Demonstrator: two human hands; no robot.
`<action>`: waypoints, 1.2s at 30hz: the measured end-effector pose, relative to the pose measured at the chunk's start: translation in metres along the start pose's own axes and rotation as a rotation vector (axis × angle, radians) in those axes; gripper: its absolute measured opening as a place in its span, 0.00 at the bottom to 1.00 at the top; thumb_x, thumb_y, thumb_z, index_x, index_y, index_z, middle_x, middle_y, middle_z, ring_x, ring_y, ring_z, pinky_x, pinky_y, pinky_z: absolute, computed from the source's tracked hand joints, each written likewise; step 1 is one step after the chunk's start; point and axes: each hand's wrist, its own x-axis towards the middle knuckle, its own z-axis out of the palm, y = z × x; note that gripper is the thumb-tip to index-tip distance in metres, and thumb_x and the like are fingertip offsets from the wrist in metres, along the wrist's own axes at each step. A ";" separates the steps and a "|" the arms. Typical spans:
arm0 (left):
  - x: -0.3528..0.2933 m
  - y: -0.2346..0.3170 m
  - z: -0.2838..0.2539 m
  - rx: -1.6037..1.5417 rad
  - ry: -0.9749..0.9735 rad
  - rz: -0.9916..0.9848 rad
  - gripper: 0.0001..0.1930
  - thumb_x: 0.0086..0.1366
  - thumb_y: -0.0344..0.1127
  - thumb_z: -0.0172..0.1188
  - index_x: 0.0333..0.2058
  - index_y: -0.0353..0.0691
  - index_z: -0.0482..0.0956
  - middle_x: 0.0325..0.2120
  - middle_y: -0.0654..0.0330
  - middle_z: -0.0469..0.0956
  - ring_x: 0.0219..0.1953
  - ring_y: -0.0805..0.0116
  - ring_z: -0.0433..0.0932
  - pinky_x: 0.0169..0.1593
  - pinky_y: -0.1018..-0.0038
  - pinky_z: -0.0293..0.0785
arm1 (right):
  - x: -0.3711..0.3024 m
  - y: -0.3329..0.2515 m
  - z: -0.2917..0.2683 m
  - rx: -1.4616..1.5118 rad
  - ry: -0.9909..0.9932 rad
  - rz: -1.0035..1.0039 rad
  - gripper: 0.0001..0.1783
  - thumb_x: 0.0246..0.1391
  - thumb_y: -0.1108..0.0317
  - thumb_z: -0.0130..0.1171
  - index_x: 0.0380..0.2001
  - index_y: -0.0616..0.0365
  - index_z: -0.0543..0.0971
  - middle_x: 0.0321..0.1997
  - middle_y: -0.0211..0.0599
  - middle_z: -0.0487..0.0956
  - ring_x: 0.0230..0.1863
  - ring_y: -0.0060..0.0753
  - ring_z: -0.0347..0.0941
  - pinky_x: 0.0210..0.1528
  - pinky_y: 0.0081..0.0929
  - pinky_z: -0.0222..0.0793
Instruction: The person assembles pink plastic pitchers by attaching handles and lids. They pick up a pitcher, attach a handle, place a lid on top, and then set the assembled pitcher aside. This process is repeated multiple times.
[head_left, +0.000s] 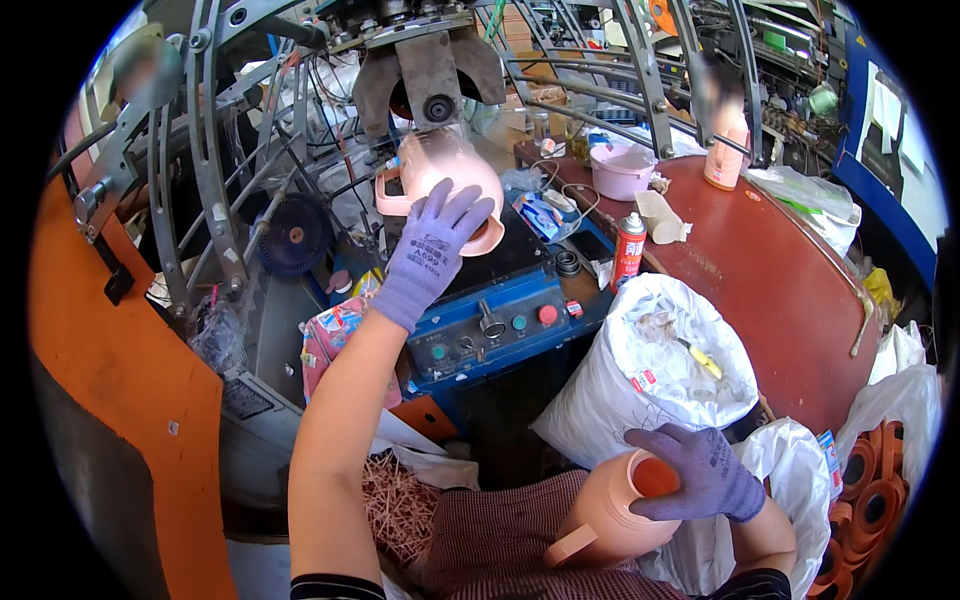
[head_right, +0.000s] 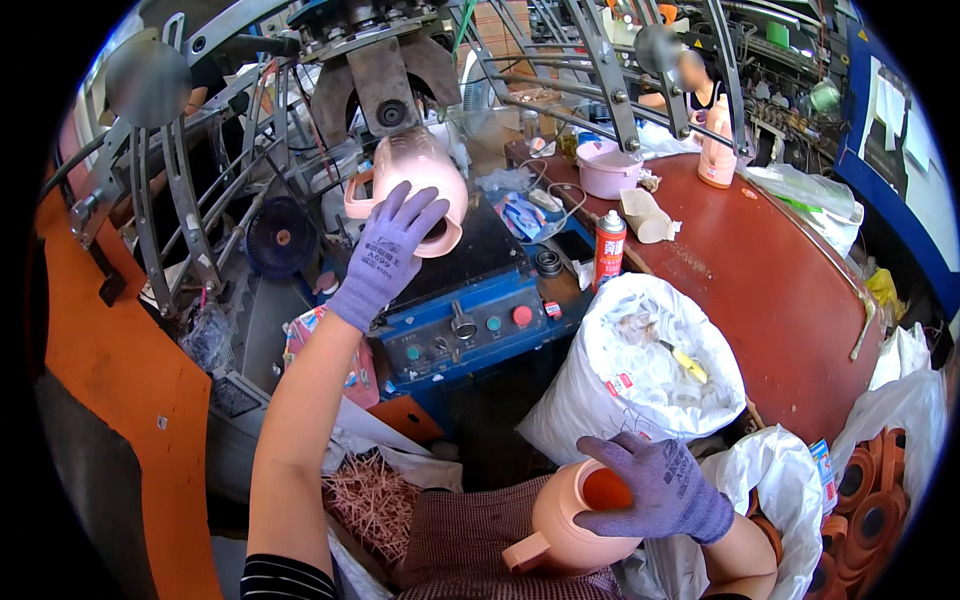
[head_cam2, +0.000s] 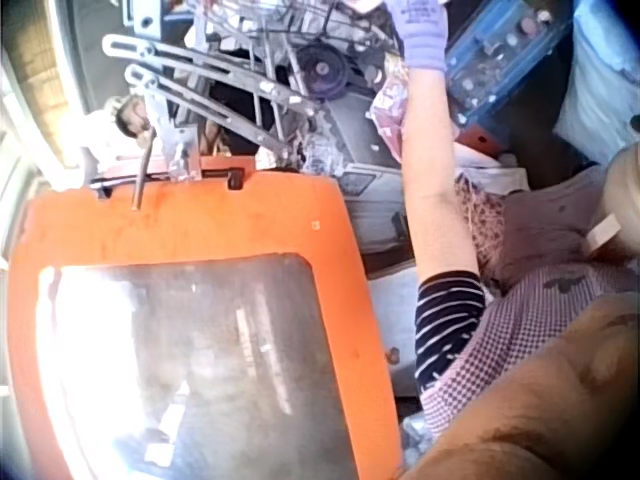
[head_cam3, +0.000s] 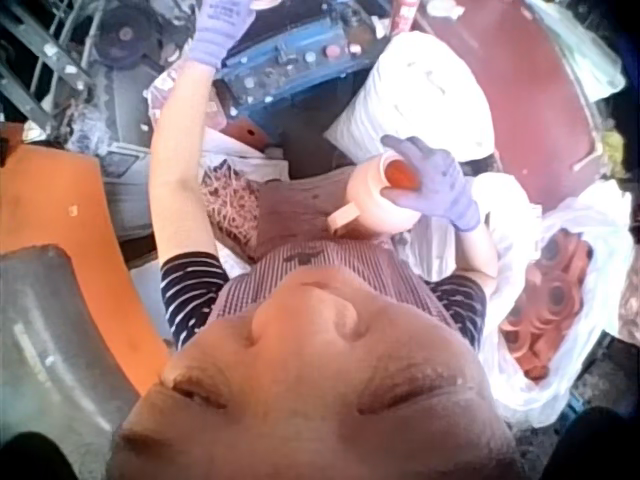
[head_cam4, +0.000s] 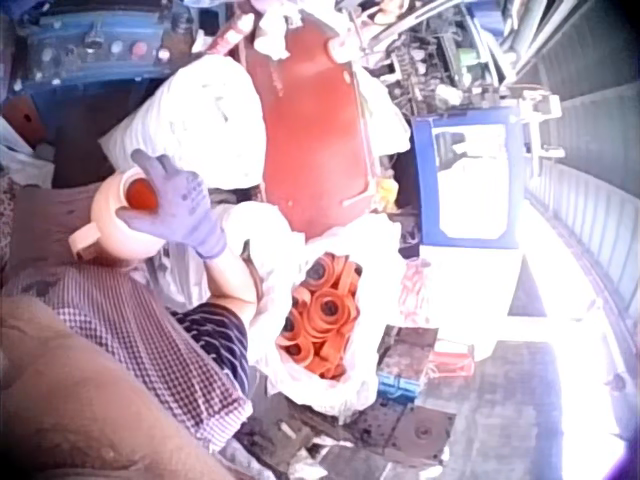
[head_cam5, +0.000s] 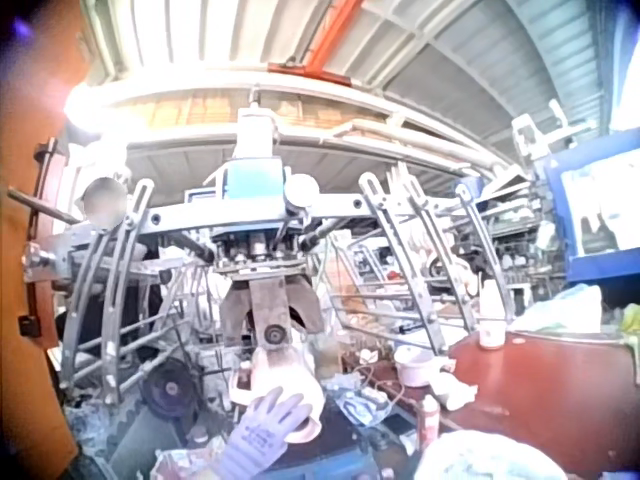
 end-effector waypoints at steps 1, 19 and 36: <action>-0.001 0.000 0.000 0.001 -0.010 0.000 0.35 0.44 0.19 0.60 0.54 0.47 0.69 0.56 0.58 0.69 0.61 0.47 0.64 0.60 0.55 0.65 | -0.001 -0.001 0.000 0.011 0.003 -0.004 0.44 0.40 0.35 0.66 0.54 0.55 0.75 0.36 0.48 0.79 0.33 0.48 0.78 0.36 0.35 0.73; -0.062 0.181 -0.065 -1.069 -0.520 -0.030 0.51 0.44 0.38 0.72 0.66 0.32 0.56 0.65 0.48 0.61 0.67 0.54 0.60 0.68 0.63 0.55 | -0.054 0.014 0.053 0.476 0.548 -0.166 0.30 0.49 0.56 0.66 0.55 0.55 0.72 0.48 0.42 0.76 0.45 0.41 0.76 0.43 0.36 0.71; -0.135 0.192 -0.108 -1.330 -0.604 -0.430 0.45 0.46 0.46 0.70 0.60 0.30 0.62 0.54 0.49 0.70 0.55 0.56 0.71 0.59 0.60 0.67 | -0.427 0.215 -0.043 -0.660 -0.264 1.463 0.27 0.44 0.59 0.63 0.50 0.53 0.79 0.50 0.41 0.80 0.52 0.47 0.77 0.55 0.42 0.71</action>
